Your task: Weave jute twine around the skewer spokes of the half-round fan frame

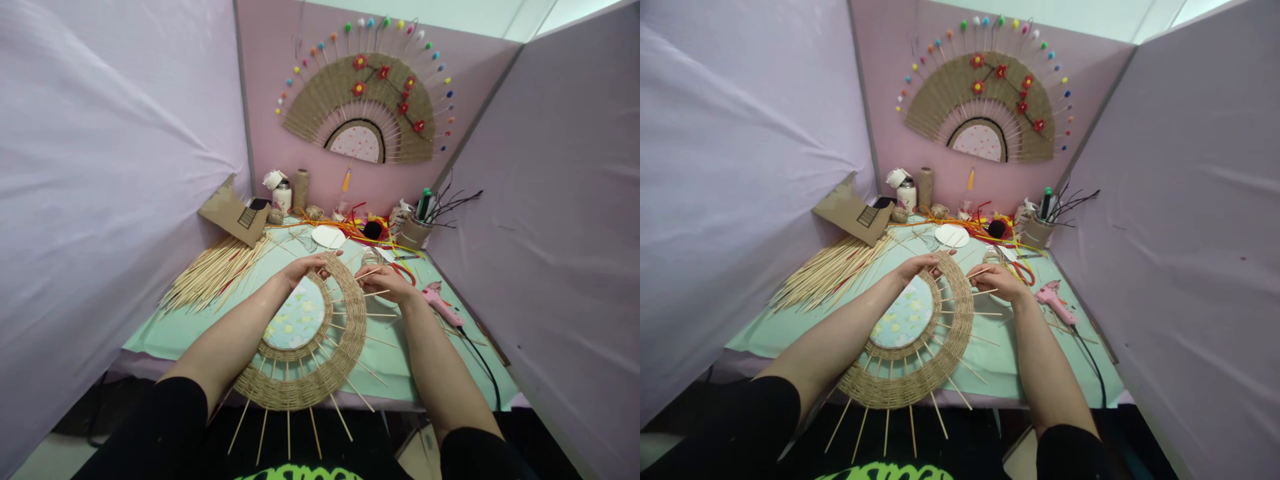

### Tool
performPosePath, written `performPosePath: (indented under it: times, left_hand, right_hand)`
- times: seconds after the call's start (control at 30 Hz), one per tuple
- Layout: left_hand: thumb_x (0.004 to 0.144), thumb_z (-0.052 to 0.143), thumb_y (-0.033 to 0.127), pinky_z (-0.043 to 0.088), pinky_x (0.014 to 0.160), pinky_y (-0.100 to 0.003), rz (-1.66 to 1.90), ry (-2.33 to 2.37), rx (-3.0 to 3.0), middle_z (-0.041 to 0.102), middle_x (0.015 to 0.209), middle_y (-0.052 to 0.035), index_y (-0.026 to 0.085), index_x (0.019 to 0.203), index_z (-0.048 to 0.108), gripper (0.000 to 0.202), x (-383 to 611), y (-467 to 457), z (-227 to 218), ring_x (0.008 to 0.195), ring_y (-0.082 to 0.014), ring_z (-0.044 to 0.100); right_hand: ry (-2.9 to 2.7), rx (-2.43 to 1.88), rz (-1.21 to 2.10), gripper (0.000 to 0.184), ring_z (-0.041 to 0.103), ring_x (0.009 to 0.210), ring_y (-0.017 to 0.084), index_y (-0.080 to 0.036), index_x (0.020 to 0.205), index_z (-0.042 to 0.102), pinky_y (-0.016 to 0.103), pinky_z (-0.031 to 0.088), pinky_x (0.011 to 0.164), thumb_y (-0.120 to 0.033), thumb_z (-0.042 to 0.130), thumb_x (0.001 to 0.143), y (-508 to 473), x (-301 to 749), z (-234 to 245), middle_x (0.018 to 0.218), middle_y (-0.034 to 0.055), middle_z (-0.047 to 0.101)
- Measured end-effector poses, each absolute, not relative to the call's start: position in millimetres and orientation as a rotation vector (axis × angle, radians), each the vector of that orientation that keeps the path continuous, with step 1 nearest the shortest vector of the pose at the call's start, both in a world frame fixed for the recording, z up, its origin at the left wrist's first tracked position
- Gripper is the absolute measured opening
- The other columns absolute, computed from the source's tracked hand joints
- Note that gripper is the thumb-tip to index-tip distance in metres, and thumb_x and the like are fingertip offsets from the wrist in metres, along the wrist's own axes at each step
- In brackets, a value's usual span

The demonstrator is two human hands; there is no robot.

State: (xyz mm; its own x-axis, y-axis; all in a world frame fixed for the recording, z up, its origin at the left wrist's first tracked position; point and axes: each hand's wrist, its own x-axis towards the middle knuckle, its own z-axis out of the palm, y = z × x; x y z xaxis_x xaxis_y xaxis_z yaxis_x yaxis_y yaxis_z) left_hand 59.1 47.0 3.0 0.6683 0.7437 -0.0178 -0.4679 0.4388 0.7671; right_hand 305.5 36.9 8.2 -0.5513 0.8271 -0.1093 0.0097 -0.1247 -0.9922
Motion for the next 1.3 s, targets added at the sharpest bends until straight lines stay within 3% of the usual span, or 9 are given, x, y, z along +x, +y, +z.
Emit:
performPosePath:
  times: [0.1, 0.2, 0.37, 0.57, 0.77, 0.93, 1.13, 1.3]
  left_hand:
    - [0.066, 0.063, 0.010, 0.039, 0.054, -0.017, 0.785, 0.403, 0.806, 0.065, 0.083, -0.0032, 0.014, 0.117, 0.061, 0.051, 59, 47, 3, 0.056, -0.0051, 0.052]
    - [0.066, 0.061, 0.009, 0.041, 0.058, -0.018, 0.792, 0.451, 0.819, 0.068, 0.092, -0.0069, 0.013, 0.116, 0.061, 0.050, 60, 46, 4, 0.062, -0.0071, 0.057]
    - [0.066, 0.059, 0.008, 0.043, 0.089, -0.029, 0.823, 0.409, 0.835, 0.065, 0.114, -0.0128, 0.011, 0.113, 0.061, 0.047, 62, 45, 4, 0.096, -0.0182, 0.063]
    - [0.070, 0.055, 0.005, 0.033, 0.104, -0.032, 0.824, 0.352, 0.818, 0.067, 0.111, -0.0132, 0.009, 0.111, 0.062, 0.041, 61, 46, 2, 0.103, -0.0200, 0.063]
    - [0.072, 0.052, 0.004, 0.028, 0.107, -0.035, 0.816, 0.287, 0.810, 0.067, 0.112, -0.0131, 0.009, 0.111, 0.062, 0.040, 60, 50, -1, 0.105, -0.0209, 0.062]
    - [0.074, 0.051, 0.005, 0.033, 0.103, -0.038, 0.802, 0.307, 0.802, 0.063, 0.118, -0.0138, 0.010, 0.114, 0.061, 0.041, 57, 51, -2, 0.106, -0.0219, 0.061]
    - [0.076, 0.050, 0.006, 0.037, 0.100, -0.040, 0.828, 0.336, 0.786, 0.061, 0.122, -0.0137, 0.012, 0.120, 0.057, 0.045, 52, 51, 3, 0.104, -0.0229, 0.062]
    - [0.079, 0.048, 0.007, 0.036, 0.102, -0.037, 0.945, 0.341, 0.742, 0.062, 0.121, -0.0116, 0.013, 0.125, 0.053, 0.047, 45, 51, 10, 0.107, -0.0206, 0.061]
  right_hand:
    - [-1.535, -0.935, 1.740, 0.017, 0.048, 0.056, 0.009, -0.016, 0.079, 0.070, 0.021, 0.031, 0.050, -0.023, 0.068, 0.065, 38, 307, 7, 0.065, 0.0021, 0.060]
    - [-1.516, -0.947, 1.733, 0.016, 0.045, 0.052, 0.008, -0.015, 0.079, 0.069, 0.021, 0.027, 0.047, -0.023, 0.068, 0.065, 38, 308, 7, 0.063, 0.0016, 0.059]
    - [-1.489, -0.934, 1.734, 0.017, 0.043, 0.051, 0.006, -0.015, 0.080, 0.069, 0.020, 0.026, 0.047, -0.022, 0.070, 0.065, 37, 311, 10, 0.063, 0.0012, 0.058]
    - [-1.455, -0.892, 1.744, 0.019, 0.038, 0.049, 0.005, -0.015, 0.083, 0.068, 0.020, 0.023, 0.045, -0.020, 0.070, 0.065, 36, 315, 13, 0.064, 0.0007, 0.058]
    - [-1.281, -0.809, 1.589, 0.019, 0.037, 0.049, 0.005, -0.018, 0.084, 0.066, 0.020, 0.025, 0.045, -0.026, 0.070, 0.068, 40, 323, 16, 0.063, -0.0008, 0.054]
    - [-1.179, -0.764, 1.392, 0.018, 0.035, 0.049, 0.006, -0.020, 0.078, 0.064, 0.021, 0.027, 0.045, -0.032, 0.071, 0.068, 39, 326, 23, 0.061, -0.0023, 0.050]
    - [-1.279, -0.720, 1.434, 0.024, 0.033, 0.047, 0.006, -0.018, 0.071, 0.063, 0.023, 0.024, 0.045, -0.041, 0.071, 0.069, 30, 329, 24, 0.058, -0.0010, 0.050]
    - [-1.302, -0.734, 1.526, 0.033, 0.034, 0.047, 0.006, -0.018, 0.078, 0.064, 0.022, 0.023, 0.045, -0.050, 0.067, 0.072, 35, 321, 15, 0.062, 0.0007, 0.054]
